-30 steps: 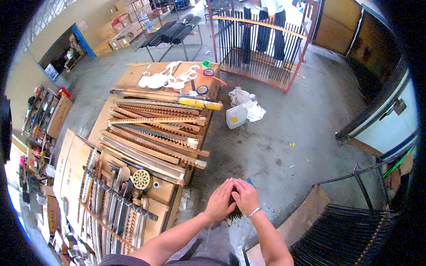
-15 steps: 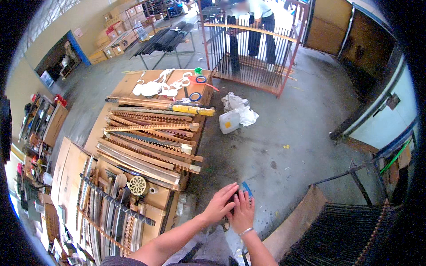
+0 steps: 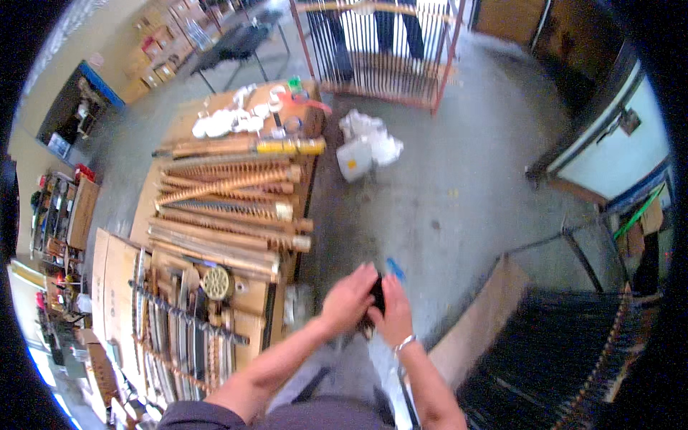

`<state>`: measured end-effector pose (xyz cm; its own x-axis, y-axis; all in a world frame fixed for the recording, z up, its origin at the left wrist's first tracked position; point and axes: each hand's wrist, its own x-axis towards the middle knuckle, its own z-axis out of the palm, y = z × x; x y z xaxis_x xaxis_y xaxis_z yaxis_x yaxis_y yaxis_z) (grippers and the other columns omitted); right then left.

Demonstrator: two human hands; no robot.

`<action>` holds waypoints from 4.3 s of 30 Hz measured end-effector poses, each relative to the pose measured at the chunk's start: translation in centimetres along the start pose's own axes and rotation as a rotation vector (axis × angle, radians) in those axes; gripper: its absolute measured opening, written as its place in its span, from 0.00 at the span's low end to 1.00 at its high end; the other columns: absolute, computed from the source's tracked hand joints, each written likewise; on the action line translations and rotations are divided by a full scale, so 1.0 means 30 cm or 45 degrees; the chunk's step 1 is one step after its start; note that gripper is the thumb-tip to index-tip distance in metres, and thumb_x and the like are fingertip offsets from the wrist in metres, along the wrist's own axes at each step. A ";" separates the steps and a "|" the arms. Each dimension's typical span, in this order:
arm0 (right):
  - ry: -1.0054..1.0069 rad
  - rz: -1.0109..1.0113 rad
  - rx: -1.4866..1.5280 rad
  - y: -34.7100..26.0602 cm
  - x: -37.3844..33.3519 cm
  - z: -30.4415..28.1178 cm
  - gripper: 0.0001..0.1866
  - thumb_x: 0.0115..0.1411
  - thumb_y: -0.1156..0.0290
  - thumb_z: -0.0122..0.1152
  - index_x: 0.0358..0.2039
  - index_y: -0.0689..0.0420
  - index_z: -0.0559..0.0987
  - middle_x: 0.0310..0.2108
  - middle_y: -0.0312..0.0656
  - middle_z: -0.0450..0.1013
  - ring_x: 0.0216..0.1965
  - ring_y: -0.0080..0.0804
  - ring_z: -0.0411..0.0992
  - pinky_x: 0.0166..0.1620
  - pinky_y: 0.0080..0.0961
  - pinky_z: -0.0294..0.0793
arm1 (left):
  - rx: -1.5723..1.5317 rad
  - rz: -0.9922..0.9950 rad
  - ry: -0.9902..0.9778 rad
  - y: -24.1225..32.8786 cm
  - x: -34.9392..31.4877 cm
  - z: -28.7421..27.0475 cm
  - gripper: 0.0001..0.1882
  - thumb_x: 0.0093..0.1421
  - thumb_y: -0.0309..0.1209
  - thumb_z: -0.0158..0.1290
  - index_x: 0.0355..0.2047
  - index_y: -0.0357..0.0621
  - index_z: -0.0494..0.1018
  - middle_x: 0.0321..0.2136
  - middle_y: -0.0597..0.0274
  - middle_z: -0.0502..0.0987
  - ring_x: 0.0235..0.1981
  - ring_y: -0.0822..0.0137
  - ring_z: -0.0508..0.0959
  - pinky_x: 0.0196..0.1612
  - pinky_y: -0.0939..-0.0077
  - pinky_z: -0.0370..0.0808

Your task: The person unties a bundle of black rods using a strap, then separates them into smaller groups. They place these groups into a vertical metal rack with wooden slots, arranging them in an organized manner.

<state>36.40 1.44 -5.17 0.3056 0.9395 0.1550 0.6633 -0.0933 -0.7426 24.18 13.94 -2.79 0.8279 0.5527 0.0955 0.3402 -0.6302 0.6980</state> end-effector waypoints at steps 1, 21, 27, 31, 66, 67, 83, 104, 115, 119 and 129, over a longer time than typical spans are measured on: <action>0.055 0.059 0.384 0.006 0.014 -0.015 0.45 0.57 0.46 0.56 0.64 0.64 0.54 0.64 0.55 0.53 0.66 0.51 0.49 0.66 0.44 0.46 | -0.258 0.039 0.105 -0.023 -0.014 -0.032 0.34 0.47 0.21 0.56 0.58 0.41 0.63 0.60 0.47 0.62 0.64 0.51 0.58 0.63 0.56 0.58; 0.010 0.088 0.402 0.140 0.013 0.091 0.50 0.37 0.74 0.75 0.61 0.55 0.57 0.52 0.46 0.66 0.53 0.41 0.67 0.57 0.33 0.65 | -1.229 -0.246 0.280 -0.080 0.017 0.174 0.25 0.65 0.43 0.35 0.41 0.33 0.74 0.43 0.53 0.75 0.46 0.61 0.73 0.54 0.70 0.65; 0.166 0.037 0.292 0.073 0.035 0.083 0.40 0.36 0.80 0.71 0.53 0.53 0.65 0.47 0.43 0.69 0.48 0.39 0.70 0.52 0.31 0.69 | -1.360 -0.359 0.467 -0.049 0.024 0.168 0.25 0.64 0.42 0.38 0.28 0.31 0.75 0.33 0.53 0.77 0.37 0.64 0.75 0.47 0.72 0.68; 0.082 0.230 0.307 0.140 0.019 0.117 0.38 0.35 0.80 0.70 0.51 0.54 0.68 0.44 0.43 0.72 0.45 0.40 0.72 0.50 0.31 0.71 | -1.419 -0.438 0.376 -0.065 0.043 0.203 0.23 0.62 0.39 0.38 0.27 0.32 0.76 0.32 0.54 0.78 0.37 0.65 0.76 0.45 0.73 0.69; -0.519 0.392 0.614 0.354 1.081 0.176 0.37 0.36 0.65 0.76 0.48 0.58 0.71 0.44 0.45 0.74 0.47 0.34 0.73 0.51 0.32 0.71 | -0.960 -0.180 0.581 -0.567 0.723 -0.221 0.38 0.35 0.31 0.71 0.47 0.45 0.66 0.48 0.58 0.72 0.52 0.57 0.71 0.56 0.64 0.65; -0.515 0.351 0.641 0.333 1.137 0.175 0.37 0.36 0.64 0.77 0.49 0.58 0.71 0.45 0.45 0.74 0.47 0.35 0.72 0.52 0.32 0.70 | -0.924 -0.183 0.614 -0.572 0.748 -0.245 0.37 0.35 0.31 0.71 0.47 0.45 0.67 0.48 0.58 0.72 0.52 0.56 0.71 0.56 0.64 0.64; -0.961 0.036 0.633 0.369 1.717 0.341 0.43 0.31 0.78 0.76 0.52 0.55 0.68 0.49 0.39 0.71 0.53 0.30 0.67 0.58 0.29 0.66 | -0.799 -0.332 0.985 -0.776 0.998 -0.370 0.44 0.32 0.29 0.73 0.52 0.44 0.64 0.53 0.56 0.66 0.57 0.57 0.66 0.61 0.64 0.61; -1.094 -0.463 0.398 0.320 2.070 0.564 0.27 0.39 0.70 0.77 0.41 0.62 0.76 0.40 0.41 0.77 0.41 0.30 0.75 0.47 0.28 0.73 | -0.627 -0.659 1.303 -1.045 1.059 -0.420 0.69 0.28 0.30 0.75 0.66 0.38 0.41 0.62 0.46 0.56 0.64 0.54 0.57 0.65 0.66 0.55; -1.200 -0.308 0.359 0.328 2.104 0.648 0.28 0.37 0.68 0.78 0.38 0.64 0.76 0.38 0.40 0.77 0.38 0.32 0.74 0.45 0.29 0.73 | -0.893 -1.912 1.352 -0.690 0.383 -0.041 0.35 0.49 0.33 0.64 0.56 0.36 0.62 0.44 0.53 0.77 0.46 0.62 0.77 0.49 0.69 0.73; -1.237 -0.409 0.310 0.281 2.105 0.652 0.25 0.38 0.67 0.78 0.36 0.63 0.77 0.37 0.39 0.77 0.37 0.33 0.74 0.45 0.29 0.73 | -0.986 -2.003 1.296 -0.509 0.273 0.207 0.30 0.49 0.34 0.64 0.51 0.35 0.67 0.39 0.54 0.78 0.40 0.66 0.78 0.44 0.71 0.75; -1.128 -0.449 0.485 0.308 2.105 0.718 0.21 0.42 0.70 0.76 0.35 0.66 0.78 0.35 0.38 0.77 0.36 0.27 0.74 0.43 0.23 0.72 | -1.073 -1.960 1.365 -0.380 0.235 0.309 0.30 0.49 0.34 0.63 0.51 0.37 0.68 0.39 0.54 0.78 0.41 0.64 0.78 0.44 0.71 0.74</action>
<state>47.11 67.01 -16.28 -0.5810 0.8137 -0.0174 0.3096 0.2013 -0.9293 30.27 19.96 -16.64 -0.5193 0.4987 -0.6940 -0.1519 0.7453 0.6492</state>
